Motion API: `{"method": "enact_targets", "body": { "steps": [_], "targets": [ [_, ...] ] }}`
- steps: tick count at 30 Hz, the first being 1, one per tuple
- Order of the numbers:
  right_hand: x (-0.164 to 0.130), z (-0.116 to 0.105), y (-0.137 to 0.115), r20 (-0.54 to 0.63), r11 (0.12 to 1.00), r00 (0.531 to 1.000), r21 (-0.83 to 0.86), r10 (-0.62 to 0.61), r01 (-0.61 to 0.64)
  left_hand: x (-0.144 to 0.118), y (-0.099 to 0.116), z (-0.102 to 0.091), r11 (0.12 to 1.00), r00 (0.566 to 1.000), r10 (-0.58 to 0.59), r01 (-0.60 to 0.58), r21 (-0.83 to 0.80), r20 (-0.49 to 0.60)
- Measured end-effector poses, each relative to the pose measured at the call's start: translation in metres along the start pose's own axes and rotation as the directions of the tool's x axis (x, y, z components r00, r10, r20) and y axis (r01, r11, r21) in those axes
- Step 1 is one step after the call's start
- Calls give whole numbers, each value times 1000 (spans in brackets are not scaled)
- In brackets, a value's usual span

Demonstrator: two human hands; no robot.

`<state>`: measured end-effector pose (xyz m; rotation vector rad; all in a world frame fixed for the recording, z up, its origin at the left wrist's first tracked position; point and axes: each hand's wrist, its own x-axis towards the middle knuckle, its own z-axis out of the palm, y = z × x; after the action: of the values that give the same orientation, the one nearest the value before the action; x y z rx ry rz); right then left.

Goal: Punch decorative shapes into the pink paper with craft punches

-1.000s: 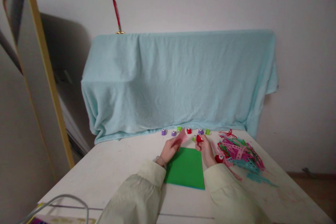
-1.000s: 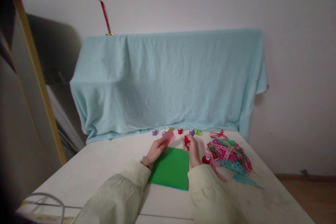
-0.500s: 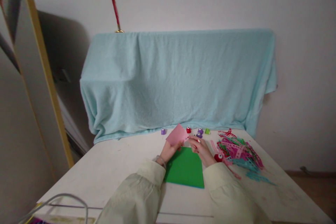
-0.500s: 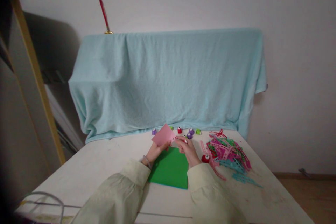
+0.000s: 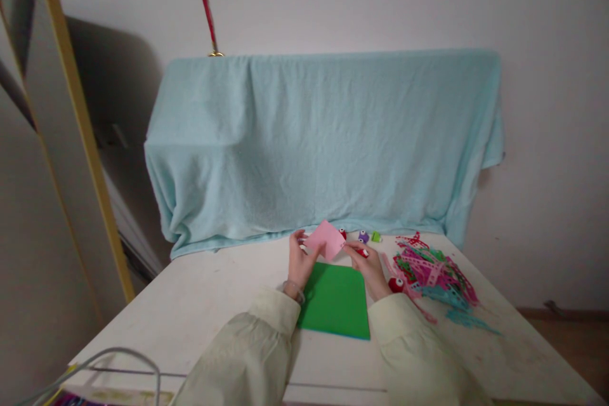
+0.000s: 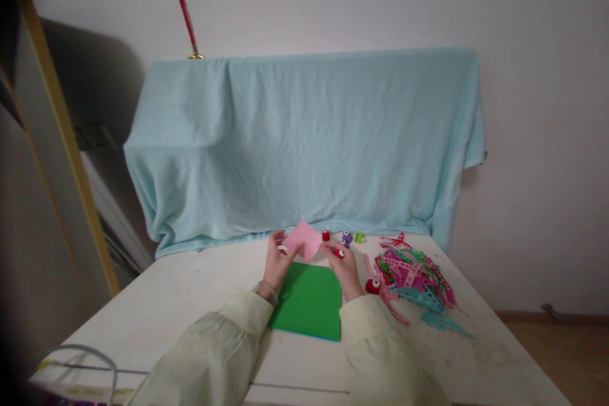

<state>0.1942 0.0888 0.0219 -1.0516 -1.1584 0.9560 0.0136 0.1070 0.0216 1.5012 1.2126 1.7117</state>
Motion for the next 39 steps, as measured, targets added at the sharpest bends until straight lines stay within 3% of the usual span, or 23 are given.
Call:
{"method": "enact_targets", "body": {
  "steps": [2, 3, 5, 8, 10, 12, 16, 32, 39],
  "targets": [
    [0, -1, -3, -60, 988, 990, -85, -131, 125, 4, -3, -3, 999, 993, -46, 45, -11, -109],
    [-1, -1, -5, -72, 974, 977, -129, -199, 188, 5, -5, -3, 994, 992, -97, 93, -52, -77],
    [-3, 0, -8, -60, 934, 951, -218, -302, 283, 4, -7, 0, 957, 965, -219, 241, -162, 144],
    [-7, 5, -10, 12, 875, 932, -340, -362, 344, -3, -7, 9, 842, 803, -305, 478, -249, 511],
    [-9, 8, -9, 69, 841, 925, -396, -373, 368, -8, -6, 14, 784, 738, -301, 552, -284, 604],
    [-11, 10, -7, 109, 812, 919, -437, -379, 387, -11, -5, 15, 750, 722, -286, 578, -323, 630],
    [-12, 10, -5, 143, 778, 911, -480, -386, 405, -12, -3, 12, 738, 723, -257, 575, -353, 641],
    [-12, 11, -3, 205, 699, 886, -551, -416, 455, -10, -19, 16, 848, 831, -236, 429, -311, 504],
    [-12, 11, -3, 198, 702, 894, -560, -402, 440, -10, -15, 15, 883, 849, -206, 376, -282, 487]
  ]
}}
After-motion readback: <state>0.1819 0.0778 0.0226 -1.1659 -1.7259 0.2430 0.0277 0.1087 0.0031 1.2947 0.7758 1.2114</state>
